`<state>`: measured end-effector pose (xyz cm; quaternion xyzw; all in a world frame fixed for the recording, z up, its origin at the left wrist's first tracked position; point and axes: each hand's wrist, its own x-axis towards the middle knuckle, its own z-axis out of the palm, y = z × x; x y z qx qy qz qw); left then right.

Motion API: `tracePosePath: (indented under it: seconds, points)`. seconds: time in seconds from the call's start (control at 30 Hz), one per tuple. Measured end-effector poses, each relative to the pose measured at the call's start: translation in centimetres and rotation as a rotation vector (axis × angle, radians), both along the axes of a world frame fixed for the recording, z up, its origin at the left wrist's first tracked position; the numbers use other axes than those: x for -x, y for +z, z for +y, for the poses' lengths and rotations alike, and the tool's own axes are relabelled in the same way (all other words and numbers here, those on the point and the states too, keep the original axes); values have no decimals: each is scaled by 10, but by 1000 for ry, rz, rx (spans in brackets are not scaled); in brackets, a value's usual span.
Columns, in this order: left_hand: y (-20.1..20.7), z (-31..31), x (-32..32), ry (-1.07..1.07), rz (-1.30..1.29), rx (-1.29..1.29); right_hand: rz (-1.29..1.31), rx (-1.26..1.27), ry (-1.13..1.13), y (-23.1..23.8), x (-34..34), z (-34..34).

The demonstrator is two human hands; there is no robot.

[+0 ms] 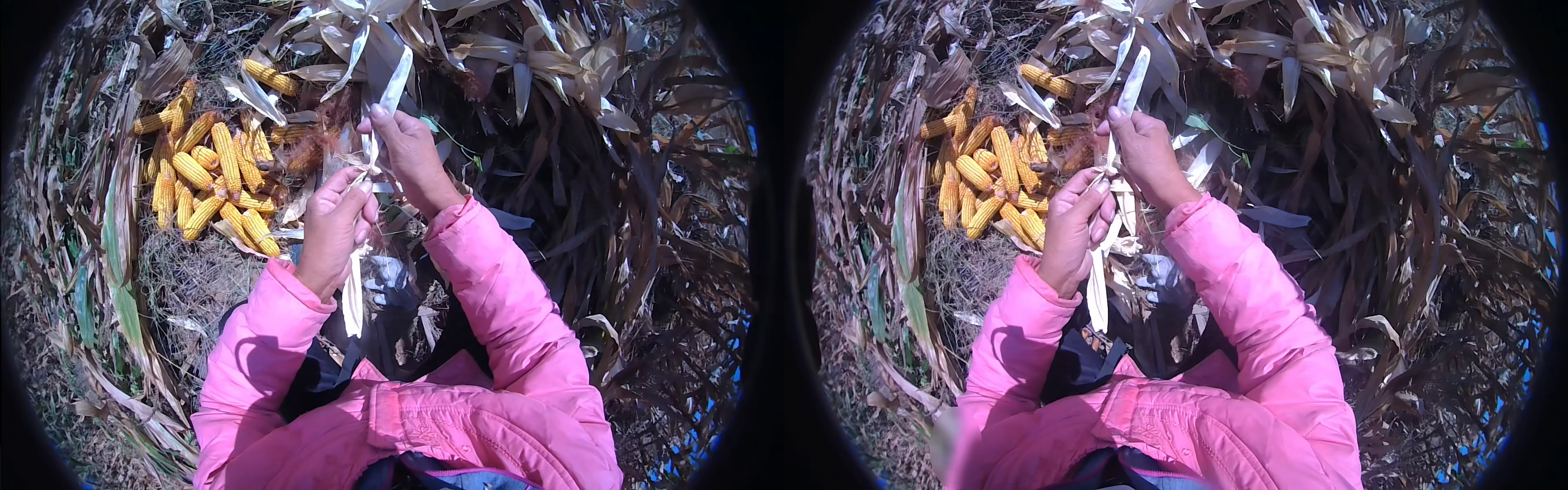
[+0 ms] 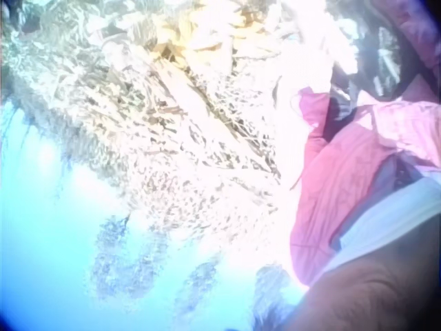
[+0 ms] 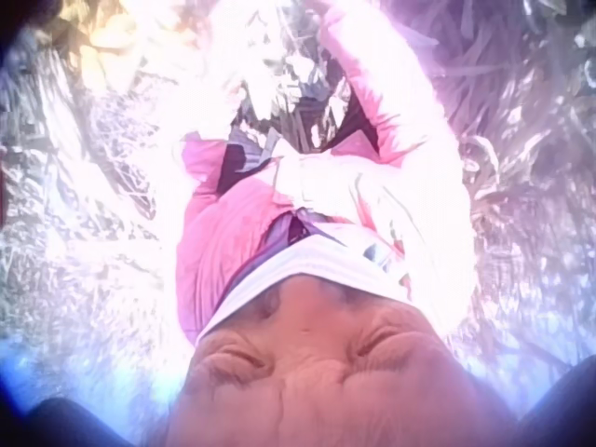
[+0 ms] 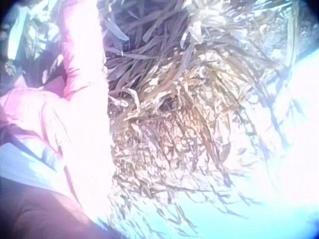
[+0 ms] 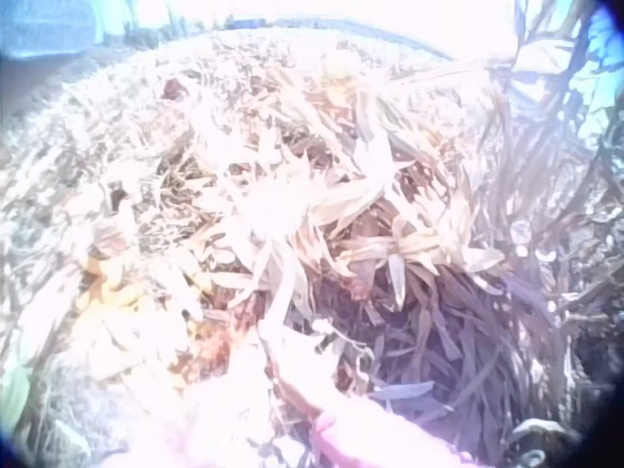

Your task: The person sits on the ground in a cornfield and shucks corn cobs by hand, peeling back the husks and removing silk. Shucked cobs are placed in a growing pile to the left.

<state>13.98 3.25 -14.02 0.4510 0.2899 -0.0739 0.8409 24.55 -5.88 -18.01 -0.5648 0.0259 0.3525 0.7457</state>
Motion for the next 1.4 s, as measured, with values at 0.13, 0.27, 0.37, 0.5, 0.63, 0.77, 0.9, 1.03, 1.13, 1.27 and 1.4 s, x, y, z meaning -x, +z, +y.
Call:
tracePosePath:
  seconds: [0.13,0.27,0.37,0.5,0.63,0.77,0.9,1.03,1.13,1.27,1.4]
  points:
    - [-5,10,-8,-7,-5,-1,-37,-110,130,-1,-4,3]
    - [-9,12,-7,51,-23,-167,-92,-140,54,0,-14,-10]
    - [-7,24,-7,94,-42,-279,-252,67,26,-17,-30,-19]
    - [-14,29,-5,98,-80,-387,-648,510,-124,-53,-46,-20]
    - [-11,35,-3,127,-60,-357,-886,710,-62,-45,-47,-30]
    - [-13,50,-5,207,-99,-339,-919,673,-179,-32,-44,-34]
    - [-19,77,-4,292,-133,-310,-906,560,-319,-25,-35,-57]
    - [-22,91,-1,323,-151,-269,-582,493,-416,-9,2,-103]
    - [-32,94,3,303,-193,-251,-759,720,-416,-14,39,-155]
    - [-30,75,24,302,-221,-476,-701,915,-434,-12,116,-231]
    - [-38,73,73,113,-298,-491,-428,1046,-318,-17,209,-264]
